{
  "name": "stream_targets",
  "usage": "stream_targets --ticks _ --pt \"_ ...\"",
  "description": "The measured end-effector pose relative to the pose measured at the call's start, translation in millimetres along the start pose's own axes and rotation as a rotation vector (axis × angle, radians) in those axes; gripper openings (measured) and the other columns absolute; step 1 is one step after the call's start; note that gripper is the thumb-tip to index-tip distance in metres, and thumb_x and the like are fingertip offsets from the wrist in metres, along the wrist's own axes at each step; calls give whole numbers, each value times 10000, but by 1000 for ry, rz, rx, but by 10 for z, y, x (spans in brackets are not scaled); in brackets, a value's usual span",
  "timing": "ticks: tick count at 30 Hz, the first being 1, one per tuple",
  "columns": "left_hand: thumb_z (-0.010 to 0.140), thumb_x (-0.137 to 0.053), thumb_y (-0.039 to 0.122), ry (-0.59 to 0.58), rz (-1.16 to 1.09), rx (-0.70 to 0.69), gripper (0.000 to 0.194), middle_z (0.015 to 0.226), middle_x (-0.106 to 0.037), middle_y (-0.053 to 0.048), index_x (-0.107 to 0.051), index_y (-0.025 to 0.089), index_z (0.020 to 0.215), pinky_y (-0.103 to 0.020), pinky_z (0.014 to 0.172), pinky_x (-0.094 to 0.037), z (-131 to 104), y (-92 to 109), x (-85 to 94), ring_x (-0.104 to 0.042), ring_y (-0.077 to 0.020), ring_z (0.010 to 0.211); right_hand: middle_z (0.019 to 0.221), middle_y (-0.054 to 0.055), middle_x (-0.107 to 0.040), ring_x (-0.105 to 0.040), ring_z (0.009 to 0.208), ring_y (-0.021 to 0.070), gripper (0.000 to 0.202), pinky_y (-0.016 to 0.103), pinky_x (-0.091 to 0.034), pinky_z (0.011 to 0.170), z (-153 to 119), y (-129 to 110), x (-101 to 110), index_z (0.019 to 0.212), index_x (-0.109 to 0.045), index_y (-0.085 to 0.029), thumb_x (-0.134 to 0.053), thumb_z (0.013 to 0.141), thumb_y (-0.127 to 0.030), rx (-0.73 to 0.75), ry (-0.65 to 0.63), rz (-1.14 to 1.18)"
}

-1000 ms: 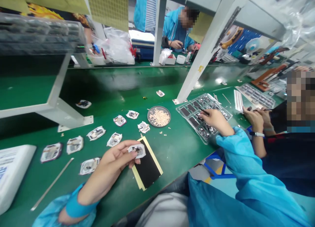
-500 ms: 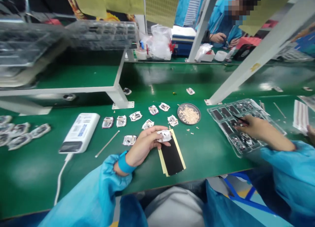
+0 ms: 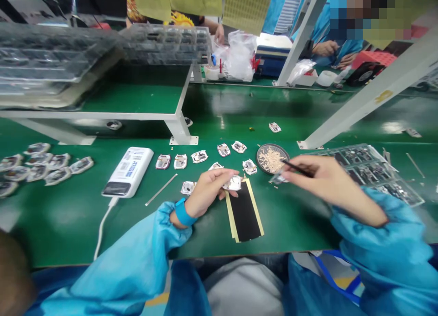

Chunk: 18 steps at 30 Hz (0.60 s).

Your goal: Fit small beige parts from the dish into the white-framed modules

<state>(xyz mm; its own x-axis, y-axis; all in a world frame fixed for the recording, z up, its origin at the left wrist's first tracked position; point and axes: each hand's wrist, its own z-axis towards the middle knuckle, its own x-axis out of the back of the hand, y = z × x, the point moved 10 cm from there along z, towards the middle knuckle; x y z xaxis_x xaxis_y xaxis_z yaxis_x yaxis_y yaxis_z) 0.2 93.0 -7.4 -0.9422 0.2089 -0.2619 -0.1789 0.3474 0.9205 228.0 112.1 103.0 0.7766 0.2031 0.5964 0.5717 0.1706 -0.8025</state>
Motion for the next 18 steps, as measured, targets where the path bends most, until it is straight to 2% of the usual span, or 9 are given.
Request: stream_targets --ticks 2,4,8,12,18 --pt "901 -660 398 -12 -63 -26 388 888 -729 -119 -716 115 1160 -201 476 -433 1 38 4 -729 -213 719 805 34 -741 -675 712 187 279 301 -517 644 91 -104 -410 820 -735 -190 -787 792 -462 6 -87 134" --pt "862 -675 305 -28 -92 -72 375 966 -739 -118 -713 123 1187 -240 563 -513 1 89 0 -721 -212 769 756 20 -724 -662 685 168 290 284 -505 633 164 -79 -729 778 -707 -182 -781 799 -462 -3 -155 257" --pt "760 -724 170 -67 -30 -152 499 1062 -741 -95 -683 153 1257 -278 687 -562 -1 128 -45 -696 -193 830 751 25 -737 -678 717 161 306 289 -520 718 211 154 -1144 789 -697 -177 -756 827 -476 -64 -234 462" --pt "790 -701 115 -136 41 -201 605 1119 -732 -108 -589 166 1382 -312 807 -554 -33 113 -150 -695 -191 889 681 12 -704 -646 654 147 325 282 -504 685 185 325 -1251 786 -691 -179 -747 827 -496 -113 -179 506" --pt "844 -697 109 -119 169 -317 575 1309 -652 -128 -576 196 1399 -311 867 -544 -85 173 -205 -675 -211 1043 654 3 -666 -609 622 136 291 270 -476 646 175 302 -1190 745 -667 -180 -716 862 -441 -97 -115 494"
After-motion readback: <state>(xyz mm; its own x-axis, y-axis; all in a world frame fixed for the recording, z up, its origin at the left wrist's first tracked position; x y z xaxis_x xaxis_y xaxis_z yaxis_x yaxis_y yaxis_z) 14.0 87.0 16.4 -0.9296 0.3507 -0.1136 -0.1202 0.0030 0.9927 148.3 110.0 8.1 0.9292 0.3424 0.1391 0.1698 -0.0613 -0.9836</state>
